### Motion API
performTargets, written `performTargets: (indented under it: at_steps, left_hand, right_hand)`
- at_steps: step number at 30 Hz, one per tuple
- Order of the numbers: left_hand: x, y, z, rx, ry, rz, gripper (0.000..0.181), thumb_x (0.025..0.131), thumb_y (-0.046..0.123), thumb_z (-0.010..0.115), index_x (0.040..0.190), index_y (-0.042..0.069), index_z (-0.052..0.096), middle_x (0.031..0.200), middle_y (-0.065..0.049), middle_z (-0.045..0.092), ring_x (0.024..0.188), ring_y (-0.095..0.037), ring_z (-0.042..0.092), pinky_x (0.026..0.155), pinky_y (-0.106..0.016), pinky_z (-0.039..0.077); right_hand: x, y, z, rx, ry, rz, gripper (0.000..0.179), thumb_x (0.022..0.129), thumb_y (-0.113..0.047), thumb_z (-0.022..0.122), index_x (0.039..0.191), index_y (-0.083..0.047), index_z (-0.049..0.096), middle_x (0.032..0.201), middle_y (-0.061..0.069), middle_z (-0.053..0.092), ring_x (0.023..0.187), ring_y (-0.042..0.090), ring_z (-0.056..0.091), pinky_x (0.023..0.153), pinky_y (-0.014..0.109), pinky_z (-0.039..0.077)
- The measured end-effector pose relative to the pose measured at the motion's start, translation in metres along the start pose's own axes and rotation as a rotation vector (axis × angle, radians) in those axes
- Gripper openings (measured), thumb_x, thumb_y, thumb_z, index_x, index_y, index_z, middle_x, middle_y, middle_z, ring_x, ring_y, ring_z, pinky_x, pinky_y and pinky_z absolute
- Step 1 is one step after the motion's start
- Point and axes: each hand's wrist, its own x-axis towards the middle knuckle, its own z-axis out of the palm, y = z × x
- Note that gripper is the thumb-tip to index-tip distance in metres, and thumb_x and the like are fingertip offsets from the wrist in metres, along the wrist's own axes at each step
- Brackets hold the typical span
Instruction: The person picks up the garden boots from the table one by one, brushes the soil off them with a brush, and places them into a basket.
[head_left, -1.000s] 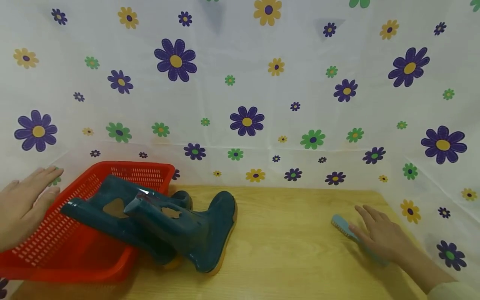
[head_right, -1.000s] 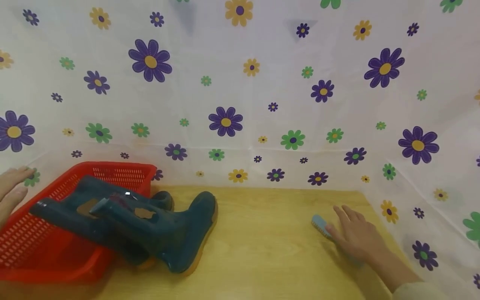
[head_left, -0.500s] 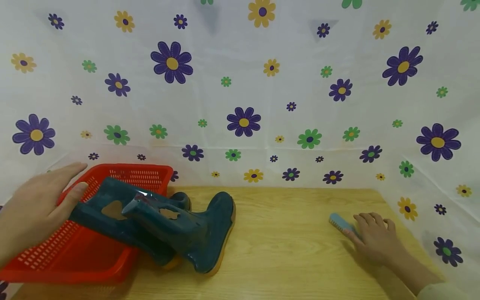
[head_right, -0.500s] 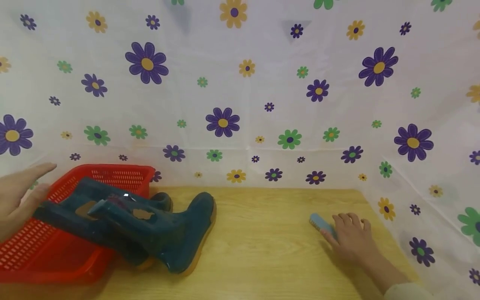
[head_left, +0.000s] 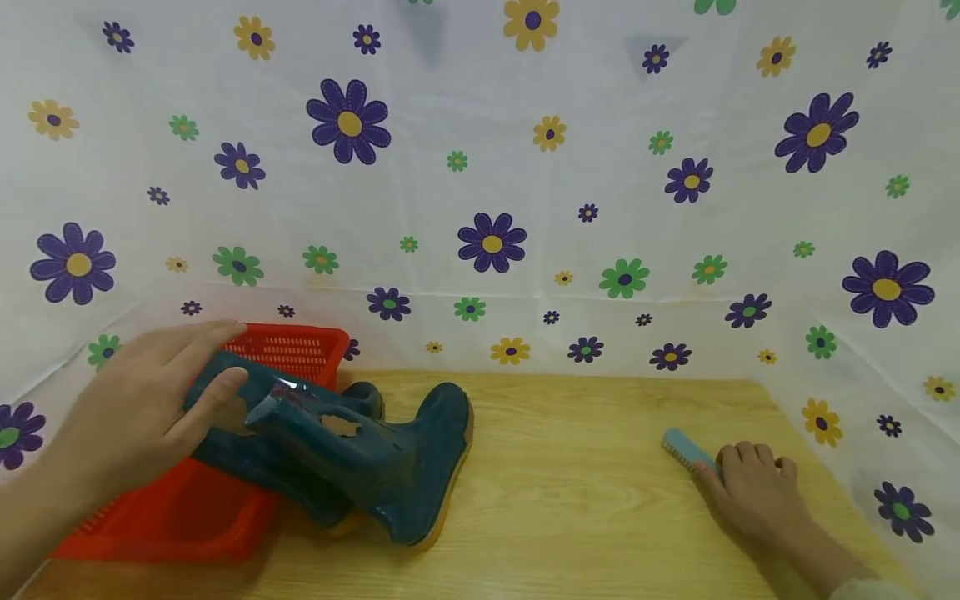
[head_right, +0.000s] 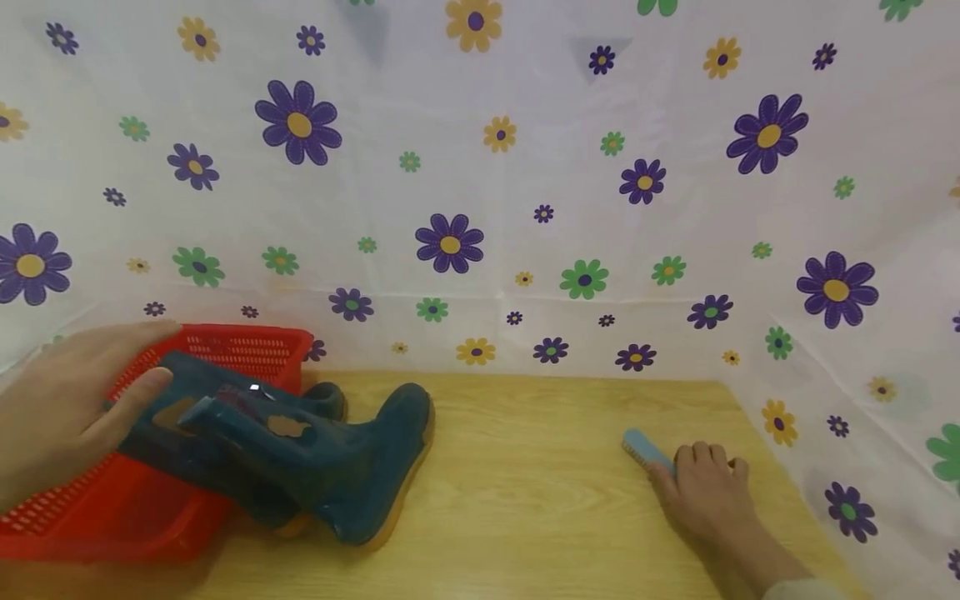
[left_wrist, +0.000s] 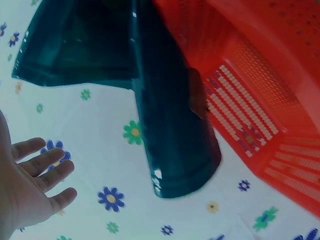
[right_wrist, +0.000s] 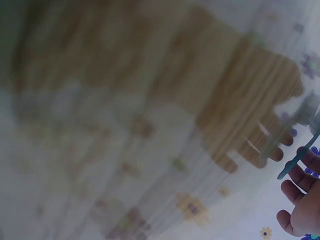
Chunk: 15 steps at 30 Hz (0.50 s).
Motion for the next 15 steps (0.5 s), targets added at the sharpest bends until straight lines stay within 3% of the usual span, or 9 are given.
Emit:
performTargets:
  at_steps: [9, 15]
  left_hand:
    - [0.009, 0.036, 0.003, 0.018, -0.015, 0.119, 0.059, 0.088, 0.038, 0.069, 0.14, 0.011, 0.057, 0.137, -0.015, 0.061, 0.122, -0.039, 0.055, 0.105, -0.066, 0.038]
    - [0.013, 0.058, 0.005, 0.037, -0.02, 0.194, 0.06, 0.089, 0.044, 0.068, 0.14, 0.012, 0.058, 0.139, -0.013, 0.061, 0.127, -0.037, 0.054, 0.117, -0.056, 0.028]
  right_hand:
    - [0.0, -0.002, 0.006, -0.009, -0.027, -0.001, 0.053, 0.104, -0.053, 0.041, 0.101, -0.003, 0.059, 0.095, 0.013, 0.058, 0.097, 0.04, 0.053, 0.074, 0.055, 0.034]
    - [0.0, -0.004, 0.007, -0.035, -0.01, -0.019, 0.049, 0.105, -0.049, 0.042, 0.097, -0.003, 0.058, 0.089, 0.009, 0.056, 0.091, 0.035, 0.053, 0.074, 0.055, 0.034]
